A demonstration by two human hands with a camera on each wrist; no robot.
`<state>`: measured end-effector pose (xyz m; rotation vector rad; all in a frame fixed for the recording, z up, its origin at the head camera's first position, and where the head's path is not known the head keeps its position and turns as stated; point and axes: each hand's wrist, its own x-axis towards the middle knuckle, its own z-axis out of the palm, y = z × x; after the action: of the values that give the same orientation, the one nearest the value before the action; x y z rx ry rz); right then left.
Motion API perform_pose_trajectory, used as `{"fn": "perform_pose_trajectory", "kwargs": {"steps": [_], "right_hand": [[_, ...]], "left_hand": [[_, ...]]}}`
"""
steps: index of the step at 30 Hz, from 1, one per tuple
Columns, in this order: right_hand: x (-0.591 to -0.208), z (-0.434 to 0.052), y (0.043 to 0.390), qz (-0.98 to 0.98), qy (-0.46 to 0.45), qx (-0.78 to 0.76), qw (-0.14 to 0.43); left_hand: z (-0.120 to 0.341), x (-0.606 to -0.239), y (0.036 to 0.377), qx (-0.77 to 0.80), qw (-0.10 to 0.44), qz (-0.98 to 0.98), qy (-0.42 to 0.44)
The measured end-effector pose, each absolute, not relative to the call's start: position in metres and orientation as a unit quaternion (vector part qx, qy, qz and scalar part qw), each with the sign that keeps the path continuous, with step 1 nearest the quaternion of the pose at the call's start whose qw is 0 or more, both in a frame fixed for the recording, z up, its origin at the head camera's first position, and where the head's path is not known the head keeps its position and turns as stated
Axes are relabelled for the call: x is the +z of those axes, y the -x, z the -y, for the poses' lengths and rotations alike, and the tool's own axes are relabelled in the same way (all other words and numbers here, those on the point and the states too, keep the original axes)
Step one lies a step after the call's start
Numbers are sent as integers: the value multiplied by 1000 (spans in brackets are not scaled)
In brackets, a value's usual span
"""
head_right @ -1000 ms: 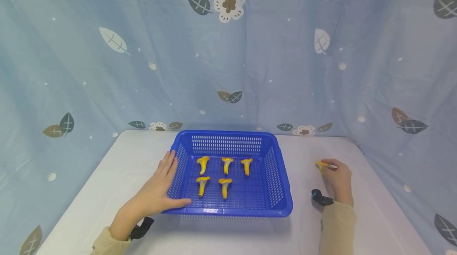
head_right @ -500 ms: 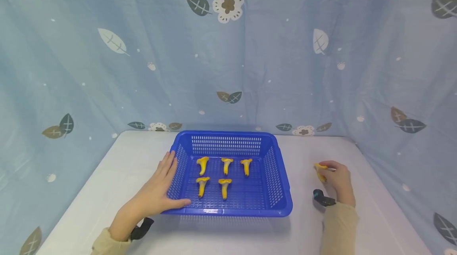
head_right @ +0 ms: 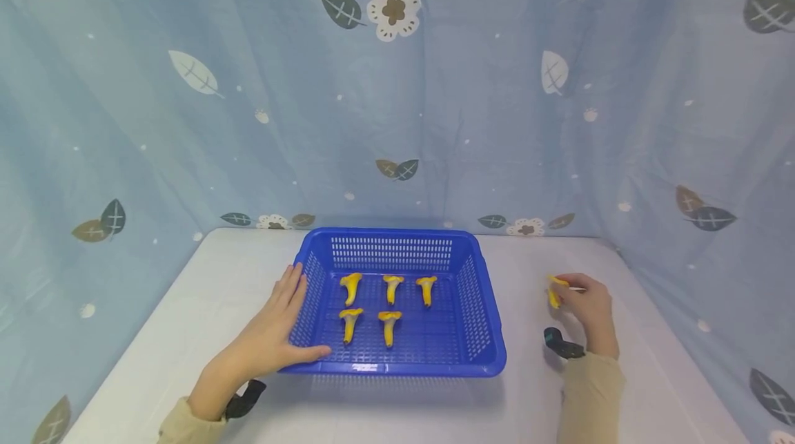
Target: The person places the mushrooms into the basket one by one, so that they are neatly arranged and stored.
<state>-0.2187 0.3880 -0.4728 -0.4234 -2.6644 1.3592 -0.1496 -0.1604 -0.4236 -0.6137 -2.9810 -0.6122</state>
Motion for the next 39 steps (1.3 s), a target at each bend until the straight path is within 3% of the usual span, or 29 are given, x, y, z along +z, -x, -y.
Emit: {"fn": "perform_pose_trajectory", "kwargs": {"steps": [22, 39], "right_hand": [[-413, -343, 213, 865, 111, 472, 133], [-379, -293, 202, 865, 29, 465, 188]], "left_hand": [[162, -423, 149, -193, 23, 960, 200], [161, -424, 149, -199, 18, 960, 198]]}}
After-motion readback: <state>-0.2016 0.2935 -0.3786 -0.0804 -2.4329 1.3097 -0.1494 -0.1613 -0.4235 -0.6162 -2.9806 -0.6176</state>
